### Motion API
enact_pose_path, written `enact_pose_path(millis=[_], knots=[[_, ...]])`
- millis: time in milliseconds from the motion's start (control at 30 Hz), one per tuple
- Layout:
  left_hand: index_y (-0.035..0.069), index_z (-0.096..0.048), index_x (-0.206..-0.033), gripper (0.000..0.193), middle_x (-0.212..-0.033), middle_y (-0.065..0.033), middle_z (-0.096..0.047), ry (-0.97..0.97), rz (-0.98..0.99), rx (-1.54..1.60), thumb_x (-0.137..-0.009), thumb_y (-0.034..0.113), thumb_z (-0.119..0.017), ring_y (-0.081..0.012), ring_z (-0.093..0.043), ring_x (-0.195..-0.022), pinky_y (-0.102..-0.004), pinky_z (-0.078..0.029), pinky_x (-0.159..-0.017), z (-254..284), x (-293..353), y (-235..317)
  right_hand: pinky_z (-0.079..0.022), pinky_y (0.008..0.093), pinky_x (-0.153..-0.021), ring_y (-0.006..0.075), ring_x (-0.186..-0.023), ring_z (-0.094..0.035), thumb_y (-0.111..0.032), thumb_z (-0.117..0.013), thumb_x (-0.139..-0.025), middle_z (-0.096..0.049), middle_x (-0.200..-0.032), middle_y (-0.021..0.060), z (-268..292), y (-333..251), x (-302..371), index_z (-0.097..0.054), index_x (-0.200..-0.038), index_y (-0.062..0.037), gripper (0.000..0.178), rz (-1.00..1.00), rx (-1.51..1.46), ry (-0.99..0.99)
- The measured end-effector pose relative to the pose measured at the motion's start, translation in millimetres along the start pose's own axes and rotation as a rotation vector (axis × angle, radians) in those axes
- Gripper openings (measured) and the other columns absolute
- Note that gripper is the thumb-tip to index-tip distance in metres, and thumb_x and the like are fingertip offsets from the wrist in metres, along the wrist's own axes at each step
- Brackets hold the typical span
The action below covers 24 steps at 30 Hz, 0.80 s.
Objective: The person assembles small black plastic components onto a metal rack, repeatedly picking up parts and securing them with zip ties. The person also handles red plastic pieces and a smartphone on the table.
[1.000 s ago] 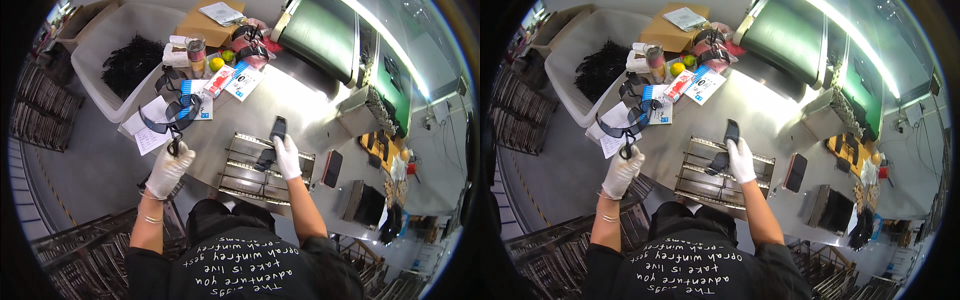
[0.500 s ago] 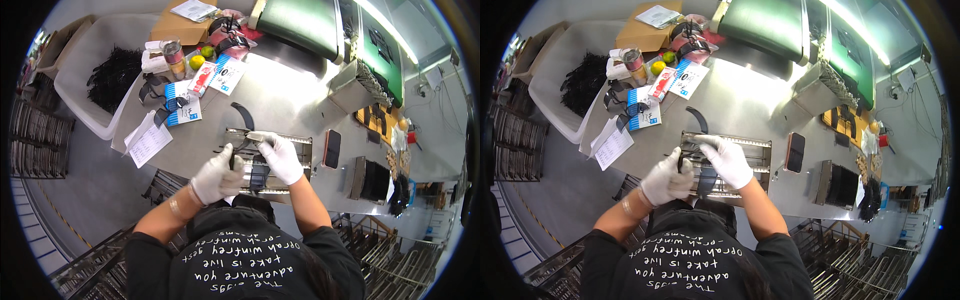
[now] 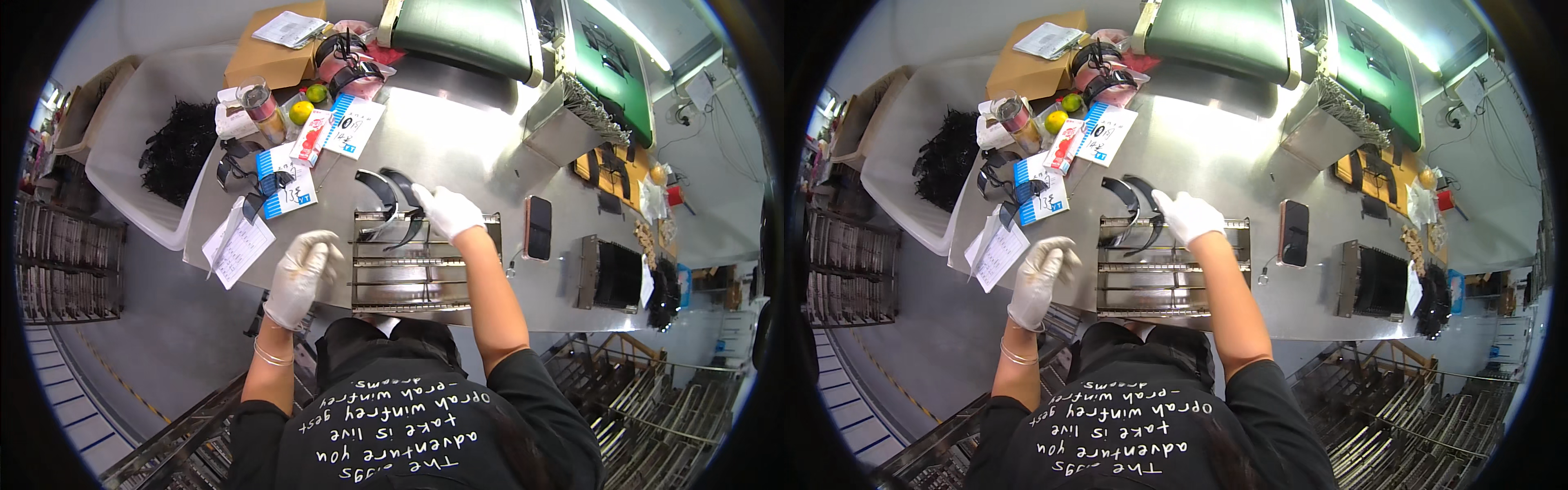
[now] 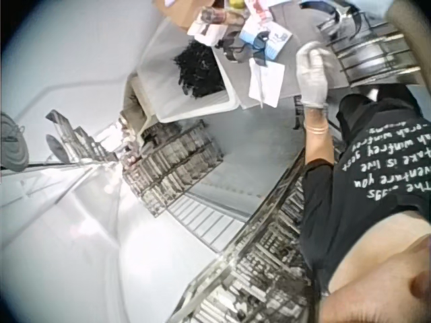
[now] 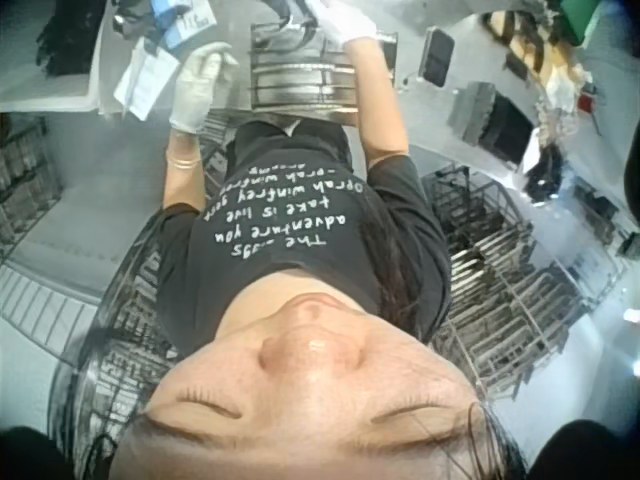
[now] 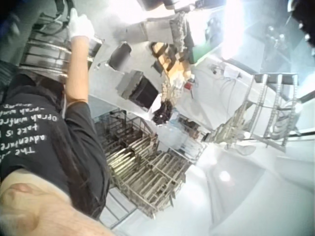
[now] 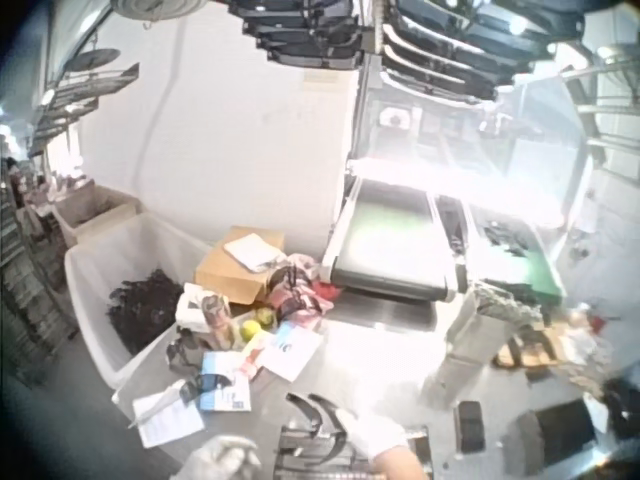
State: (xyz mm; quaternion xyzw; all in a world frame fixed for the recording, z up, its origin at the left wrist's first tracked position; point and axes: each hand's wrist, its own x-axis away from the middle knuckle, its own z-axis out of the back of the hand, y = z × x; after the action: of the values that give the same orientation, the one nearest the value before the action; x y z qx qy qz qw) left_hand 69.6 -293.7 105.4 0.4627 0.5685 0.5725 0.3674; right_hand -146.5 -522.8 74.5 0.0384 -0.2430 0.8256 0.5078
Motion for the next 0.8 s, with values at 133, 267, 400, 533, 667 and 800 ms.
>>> enact_pose_path(millis=[133, 267, 400, 533, 667, 800], knots=[[0.004, -0.068, -0.12, 0.021, -0.091, 0.0003, -0.069, -0.171, 0.174, 0.097, -0.11, 0.02, -0.059, -0.005, -0.061, -0.077, -0.0208, -0.051, -0.07, -32.7, 4.7, 13.1, -0.051, 0.045, -0.101, 0.0408, -0.117, -0.067, -0.065, -0.048, -0.101, -0.071, -0.123, 0.025, 21.5, -17.3, 28.4, -0.067, -0.125, -0.0016, 0.07, -0.105, -0.229, 0.018], [0.003, -0.069, -0.115, 0.015, -0.095, -0.0037, -0.069, 0.03, -0.38, -0.329, -0.107, 0.014, -0.061, -0.0088, -0.064, -0.08, -0.0274, -0.055, -0.075, -48.4, -27.5, 3.9, -0.049, 0.0433, -0.105, 0.0399, -0.12, -0.066, -0.059, -0.057, -0.099, -0.071, -0.123, 0.0261, -7.8, -15.2, 16.7, -0.064, -0.13, -0.0011, 0.066, -0.105, -0.271, 0.099], [0.003, -0.071, -0.113, 0.023, -0.09, -0.0039, -0.071, -0.493, -0.149, -0.287, -0.111, 0.018, -0.055, -0.0103, -0.067, -0.074, -0.0265, -0.056, -0.066, -63.2, -19.8, 14.8, -0.051, 0.0422, -0.098, 0.0349, -0.106, -0.07, -0.047, -0.062, -0.103, -0.071, -0.115, 0.0228, 22.8, 1.8, 57.2, -0.067, -0.122, 0.001, 0.052, -0.055, -0.667, 0.25], [0.004, -0.069, -0.106, 0.029, -0.08, -0.0024, -0.064, -0.762, 0.405, 0.083, -0.104, 0.033, -0.066, -0.0099, -0.059, -0.072, -0.0302, -0.051, -0.067, -182.6, -7.4, -14.7, -0.047, 0.0437, -0.107, 0.0365, -0.125, -0.058, -0.021, -0.077, -0.09, -0.061, -0.134, 0.0238, 27.7, 11.2, 107.9, -0.062, -0.13, 0.0013, 0.048, 0.272, -0.223, 0.73], [0.004, -0.073, -0.094, 0.04, -0.08, -0.0098, -0.069, -1.217, -0.355, -0.284, -0.106, 0.039, -0.057, -0.0249, -0.065, -0.07, -0.0393, -0.054, -0.071, -261.1, 28.4, -34.9, -0.036, 0.053, -0.118, 0.0401, -0.131, -0.054, -0.03, -0.082, -0.086, -0.058, -0.137, 0.0237, 50.6, 65.7, 163.6, -0.061, -0.131, 0.0008, 0.058, 0.19, -0.171, 0.619], [0.006, -0.076, -0.102, 0.043, -0.091, -0.0128, -0.075, -1.412, -0.528, -0.687, -0.108, 0.04, -0.051, -0.0305, -0.073, -0.081, -0.04, -0.058, -0.079, -334.6, -1.5, 15.7, -0.034, 0.0569, -0.117, 0.0322, -0.089, -0.069, -0.032, -0.057, -0.104, -0.071, -0.082, 0.0127, 82.2, 154.5, 206.2, -0.074, -0.096, -0.0095, 0.029, 0.119, 0.012, 0.679]])
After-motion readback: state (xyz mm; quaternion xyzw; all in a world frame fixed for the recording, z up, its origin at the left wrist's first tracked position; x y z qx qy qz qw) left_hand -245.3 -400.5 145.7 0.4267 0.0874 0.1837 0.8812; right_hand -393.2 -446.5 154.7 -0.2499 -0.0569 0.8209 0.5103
